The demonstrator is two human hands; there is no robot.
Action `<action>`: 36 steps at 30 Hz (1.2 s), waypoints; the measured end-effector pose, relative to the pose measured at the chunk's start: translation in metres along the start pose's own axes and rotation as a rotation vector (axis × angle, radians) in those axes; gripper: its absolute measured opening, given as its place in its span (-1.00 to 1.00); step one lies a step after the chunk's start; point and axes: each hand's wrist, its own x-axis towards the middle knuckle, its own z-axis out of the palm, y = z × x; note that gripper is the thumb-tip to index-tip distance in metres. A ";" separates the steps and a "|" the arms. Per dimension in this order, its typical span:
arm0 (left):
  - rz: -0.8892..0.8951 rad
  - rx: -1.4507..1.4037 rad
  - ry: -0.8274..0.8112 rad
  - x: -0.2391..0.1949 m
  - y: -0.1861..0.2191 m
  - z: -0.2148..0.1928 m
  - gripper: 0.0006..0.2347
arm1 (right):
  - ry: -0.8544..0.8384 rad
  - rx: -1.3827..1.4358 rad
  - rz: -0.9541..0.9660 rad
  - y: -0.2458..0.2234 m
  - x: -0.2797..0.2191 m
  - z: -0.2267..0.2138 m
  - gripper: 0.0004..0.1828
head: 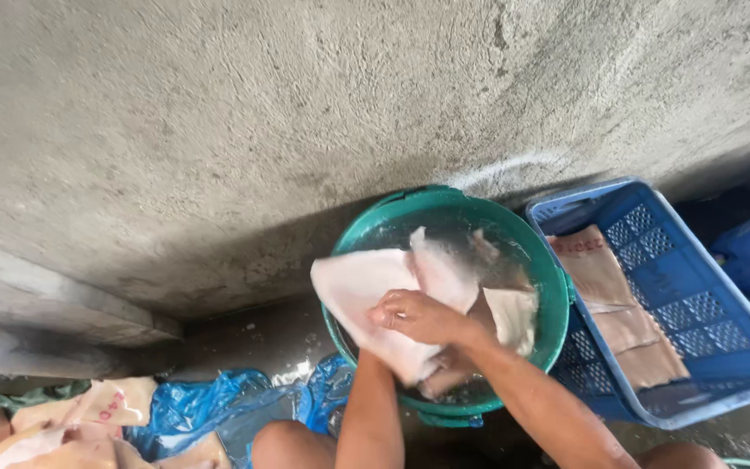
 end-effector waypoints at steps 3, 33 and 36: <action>0.034 -0.045 0.018 0.001 0.000 -0.007 -0.34 | 0.039 -0.125 0.162 0.033 -0.010 0.040 -0.44; 0.104 -0.199 0.099 0.053 -0.048 -0.049 -0.37 | 0.105 0.018 0.995 0.144 -0.043 0.049 -0.05; 0.265 -0.268 0.347 0.078 -0.056 -0.078 -0.37 | 0.329 -0.076 0.972 0.134 -0.047 0.028 0.00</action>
